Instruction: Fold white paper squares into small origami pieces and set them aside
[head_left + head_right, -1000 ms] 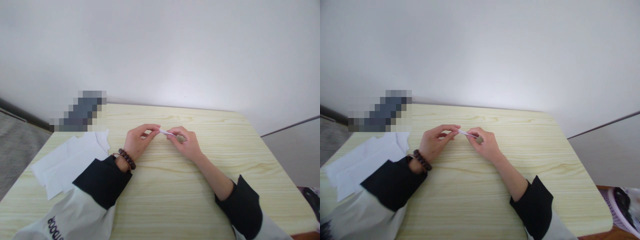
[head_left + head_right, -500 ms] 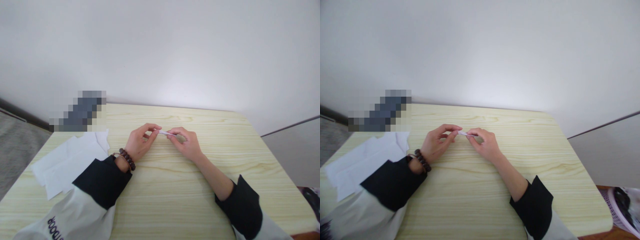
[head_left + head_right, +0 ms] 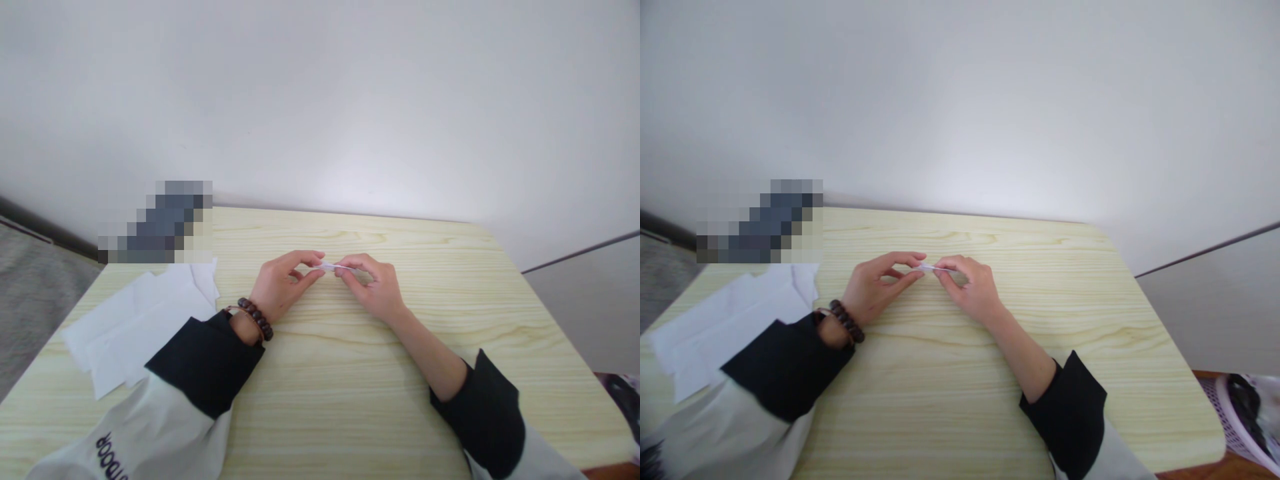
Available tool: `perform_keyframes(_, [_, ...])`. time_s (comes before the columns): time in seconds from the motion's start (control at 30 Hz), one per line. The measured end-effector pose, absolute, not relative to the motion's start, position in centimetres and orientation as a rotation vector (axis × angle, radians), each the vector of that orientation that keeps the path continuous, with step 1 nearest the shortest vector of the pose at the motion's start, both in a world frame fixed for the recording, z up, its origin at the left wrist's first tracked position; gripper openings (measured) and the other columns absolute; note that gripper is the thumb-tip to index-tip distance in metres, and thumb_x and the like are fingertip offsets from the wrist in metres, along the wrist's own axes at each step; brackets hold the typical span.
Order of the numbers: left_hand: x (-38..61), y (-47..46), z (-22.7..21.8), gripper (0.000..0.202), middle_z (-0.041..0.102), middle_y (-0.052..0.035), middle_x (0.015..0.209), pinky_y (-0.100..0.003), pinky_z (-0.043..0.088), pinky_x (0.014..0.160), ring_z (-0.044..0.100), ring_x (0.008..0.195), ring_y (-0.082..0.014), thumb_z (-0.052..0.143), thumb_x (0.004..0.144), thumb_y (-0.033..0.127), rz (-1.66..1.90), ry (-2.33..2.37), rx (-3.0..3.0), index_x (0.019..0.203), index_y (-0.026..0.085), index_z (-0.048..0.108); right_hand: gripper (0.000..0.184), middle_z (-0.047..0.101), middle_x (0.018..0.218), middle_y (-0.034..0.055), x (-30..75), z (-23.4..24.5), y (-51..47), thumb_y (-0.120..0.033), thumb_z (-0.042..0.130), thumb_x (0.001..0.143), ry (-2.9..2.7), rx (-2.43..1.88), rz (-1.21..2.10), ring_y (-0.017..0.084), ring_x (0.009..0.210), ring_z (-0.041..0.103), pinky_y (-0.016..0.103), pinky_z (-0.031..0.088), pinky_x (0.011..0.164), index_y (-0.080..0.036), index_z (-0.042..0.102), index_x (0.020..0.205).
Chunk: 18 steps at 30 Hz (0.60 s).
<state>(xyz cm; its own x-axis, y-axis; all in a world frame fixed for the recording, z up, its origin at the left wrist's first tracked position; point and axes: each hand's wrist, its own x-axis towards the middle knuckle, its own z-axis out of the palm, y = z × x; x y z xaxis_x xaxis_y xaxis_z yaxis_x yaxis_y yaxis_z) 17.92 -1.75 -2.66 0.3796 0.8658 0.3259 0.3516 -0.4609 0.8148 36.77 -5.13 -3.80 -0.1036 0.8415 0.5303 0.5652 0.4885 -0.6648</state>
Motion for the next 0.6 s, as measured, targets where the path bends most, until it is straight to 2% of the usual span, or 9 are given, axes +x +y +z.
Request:
perform_keyframes(0.17, [17.88, -1.67, -2.72, 0.017, 0.072, -0.0047, 0.100, -0.025, 0.055, 0.067, 0.066, 0.087, -0.0176, 0.059, 0.082, 0.034, 0.998, 1.089, 1.998, 0.081, 0.019, 0.067, 0.010, 0.073, 0.084, 0.0008, 36.83, -3.89, -5.15, -0.023, 0.056, 0.085, -1.834, -1.176, 0.337, 0.016, 0.078, 0.068, 0.028, 0.052, 0.075, -0.024, 0.066, 0.087])
perform_keyframes(0.3, [17.90, -1.65, -2.71, 0.017, 0.073, -0.0021, 0.085, -0.025, 0.054, 0.067, 0.065, 0.075, -0.0154, 0.060, 0.081, 0.034, 0.990, 1.143, 1.975, 0.081, 0.019, 0.068, 0.012, 0.073, 0.084, 0.0012, 36.86, -3.96, -5.07, -0.023, 0.055, 0.086, -1.869, -1.155, 0.279, 0.016, 0.079, 0.067, 0.030, 0.052, 0.077, -0.024, 0.067, 0.088])
perform_keyframes(0.37, [17.89, -1.60, -2.72, 0.017, 0.071, -0.0017, 0.081, -0.024, 0.053, 0.065, 0.065, 0.074, -0.0154, 0.062, 0.079, 0.035, 1.019, 1.141, 1.958, 0.079, 0.019, 0.068, 0.012, 0.073, 0.084, 0.0015, 36.88, -3.97, -5.02, -0.023, 0.055, 0.086, -1.881, -1.159, 0.250, 0.016, 0.079, 0.067, 0.030, 0.051, 0.076, -0.024, 0.067, 0.088])
perform_keyframes(0.6, [17.81, -1.36, -2.92, 0.018, 0.068, -0.0036, 0.083, -0.025, 0.053, 0.063, 0.063, 0.076, -0.0162, 0.060, 0.081, 0.035, 1.039, 1.080, 1.937, 0.080, 0.018, 0.067, 0.010, 0.073, 0.084, 0.0018, 36.92, -4.03, -4.98, -0.022, 0.057, 0.086, -1.865, -1.150, 0.242, 0.016, 0.080, 0.067, 0.030, 0.051, 0.076, -0.023, 0.067, 0.088])
